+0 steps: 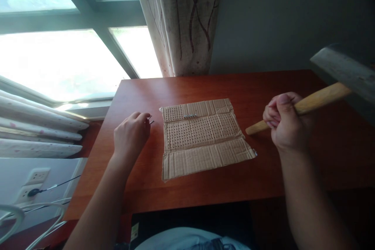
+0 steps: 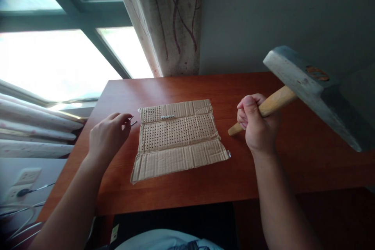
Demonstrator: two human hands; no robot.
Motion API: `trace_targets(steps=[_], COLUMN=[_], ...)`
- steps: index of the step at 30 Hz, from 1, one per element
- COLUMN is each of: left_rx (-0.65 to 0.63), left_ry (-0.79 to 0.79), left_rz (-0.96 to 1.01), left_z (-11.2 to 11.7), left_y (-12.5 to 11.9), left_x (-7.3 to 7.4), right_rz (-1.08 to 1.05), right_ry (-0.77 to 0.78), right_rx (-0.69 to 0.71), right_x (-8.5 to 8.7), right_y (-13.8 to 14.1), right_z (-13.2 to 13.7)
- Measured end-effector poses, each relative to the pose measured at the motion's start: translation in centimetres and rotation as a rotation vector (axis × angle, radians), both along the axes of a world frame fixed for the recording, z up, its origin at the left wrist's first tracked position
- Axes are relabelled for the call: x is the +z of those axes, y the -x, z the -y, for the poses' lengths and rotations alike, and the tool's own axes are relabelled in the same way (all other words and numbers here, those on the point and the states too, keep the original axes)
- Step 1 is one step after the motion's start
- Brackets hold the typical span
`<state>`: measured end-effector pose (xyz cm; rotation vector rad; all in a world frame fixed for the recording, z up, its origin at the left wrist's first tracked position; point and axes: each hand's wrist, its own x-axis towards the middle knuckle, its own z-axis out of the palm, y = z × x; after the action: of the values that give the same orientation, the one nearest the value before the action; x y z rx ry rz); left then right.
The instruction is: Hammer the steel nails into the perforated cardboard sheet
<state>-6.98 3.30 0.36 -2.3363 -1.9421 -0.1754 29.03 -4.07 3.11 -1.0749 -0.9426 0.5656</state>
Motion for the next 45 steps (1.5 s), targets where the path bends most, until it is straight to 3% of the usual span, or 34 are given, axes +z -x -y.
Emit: trace_targets(steps=[3,8,13,16,22,28,45], left_rx=[-0.038,-0.064,-0.199,-0.312,-0.425,-0.424,-0.409], left_ry=[-0.038,-0.024,0.036,0.111,0.119,0.113,0.072], left_rz=[0.273,0.975,1.209,1.213,1.023,0.943,0.883], left_z=[-0.2,-0.2,0.5,0.6,-0.5,-0.8,-0.5], left_y=[0.2,-0.9,-4.6,-7.0,-9.8,-10.0,-10.2], left_x=[0.3,1.8,4.6,5.2,3.9,3.2,3.2], right_rz=[-0.006,-0.01,-0.01,-0.007,-0.008,-0.023,0.007], right_ry=[0.004,-0.004,0.0,0.007,0.006,-0.011,0.005], right_rx=[-0.005,-0.003,0.003,-0.001,-0.006,0.009,0.011], right_x=[-0.1,-0.1,0.0,0.1,0.2,-0.2,-0.4], right_y=[0.0,-0.1,0.0,0.1,0.1,-0.2,-0.5], right_z=[0.0,-0.1,0.0,0.1,0.1,0.1,0.0])
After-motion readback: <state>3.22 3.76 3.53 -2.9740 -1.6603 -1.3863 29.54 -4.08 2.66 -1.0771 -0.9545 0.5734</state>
